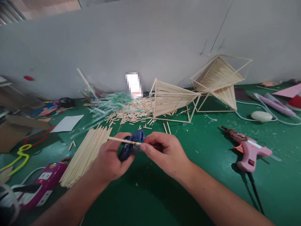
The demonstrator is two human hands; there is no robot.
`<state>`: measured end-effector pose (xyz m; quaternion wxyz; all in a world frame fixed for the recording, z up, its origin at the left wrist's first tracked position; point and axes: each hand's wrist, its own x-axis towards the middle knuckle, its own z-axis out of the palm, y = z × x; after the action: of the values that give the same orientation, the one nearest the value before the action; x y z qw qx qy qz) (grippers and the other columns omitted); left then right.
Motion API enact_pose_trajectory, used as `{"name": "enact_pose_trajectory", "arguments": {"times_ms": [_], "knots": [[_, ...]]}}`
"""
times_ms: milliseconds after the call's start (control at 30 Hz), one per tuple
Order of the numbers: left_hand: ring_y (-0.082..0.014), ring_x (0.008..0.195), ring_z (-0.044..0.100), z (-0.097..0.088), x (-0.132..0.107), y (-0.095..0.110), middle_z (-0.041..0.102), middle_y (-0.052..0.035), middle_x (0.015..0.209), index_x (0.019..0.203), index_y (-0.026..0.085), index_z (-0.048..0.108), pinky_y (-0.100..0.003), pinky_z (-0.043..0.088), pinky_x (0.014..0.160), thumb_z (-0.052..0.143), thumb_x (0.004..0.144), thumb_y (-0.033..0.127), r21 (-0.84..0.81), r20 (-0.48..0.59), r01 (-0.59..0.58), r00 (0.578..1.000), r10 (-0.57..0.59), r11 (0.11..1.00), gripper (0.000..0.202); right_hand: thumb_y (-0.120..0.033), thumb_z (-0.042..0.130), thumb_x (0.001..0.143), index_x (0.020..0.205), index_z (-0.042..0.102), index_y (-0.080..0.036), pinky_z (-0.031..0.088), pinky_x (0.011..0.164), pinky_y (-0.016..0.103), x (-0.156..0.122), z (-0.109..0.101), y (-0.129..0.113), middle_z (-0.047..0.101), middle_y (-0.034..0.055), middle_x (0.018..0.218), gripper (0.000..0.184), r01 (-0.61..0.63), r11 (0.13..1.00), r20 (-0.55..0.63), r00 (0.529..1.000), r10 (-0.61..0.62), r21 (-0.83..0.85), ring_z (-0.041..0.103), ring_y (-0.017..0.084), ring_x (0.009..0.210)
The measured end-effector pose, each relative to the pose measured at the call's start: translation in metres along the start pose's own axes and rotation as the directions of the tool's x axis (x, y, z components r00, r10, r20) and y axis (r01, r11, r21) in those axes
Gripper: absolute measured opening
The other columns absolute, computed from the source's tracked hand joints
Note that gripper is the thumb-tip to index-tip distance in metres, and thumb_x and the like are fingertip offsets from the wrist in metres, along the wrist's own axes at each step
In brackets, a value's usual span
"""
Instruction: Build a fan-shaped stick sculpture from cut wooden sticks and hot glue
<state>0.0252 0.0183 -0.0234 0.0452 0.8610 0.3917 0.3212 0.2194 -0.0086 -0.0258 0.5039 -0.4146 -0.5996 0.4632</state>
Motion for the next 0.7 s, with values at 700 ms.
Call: {"name": "enact_pose_trajectory", "arguments": {"times_ms": [700], "knots": [[-0.0297,0.111,0.053,0.013,0.007,-0.022,0.057,-0.0126,0.119,0.123,0.016,0.047,-0.049,0.040,0.098,0.062,0.073,0.023,0.178,0.165,0.124,0.974,-0.154,0.976,0.053,-0.036,0.040,0.094,0.083,0.063,-0.017,0.035,0.050,0.023,0.000,-0.006,0.006,0.055,-0.0008,0.057,0.031,0.117,0.778,-0.070,0.977,-0.202,-0.617,0.049,0.011,0.052]]}}
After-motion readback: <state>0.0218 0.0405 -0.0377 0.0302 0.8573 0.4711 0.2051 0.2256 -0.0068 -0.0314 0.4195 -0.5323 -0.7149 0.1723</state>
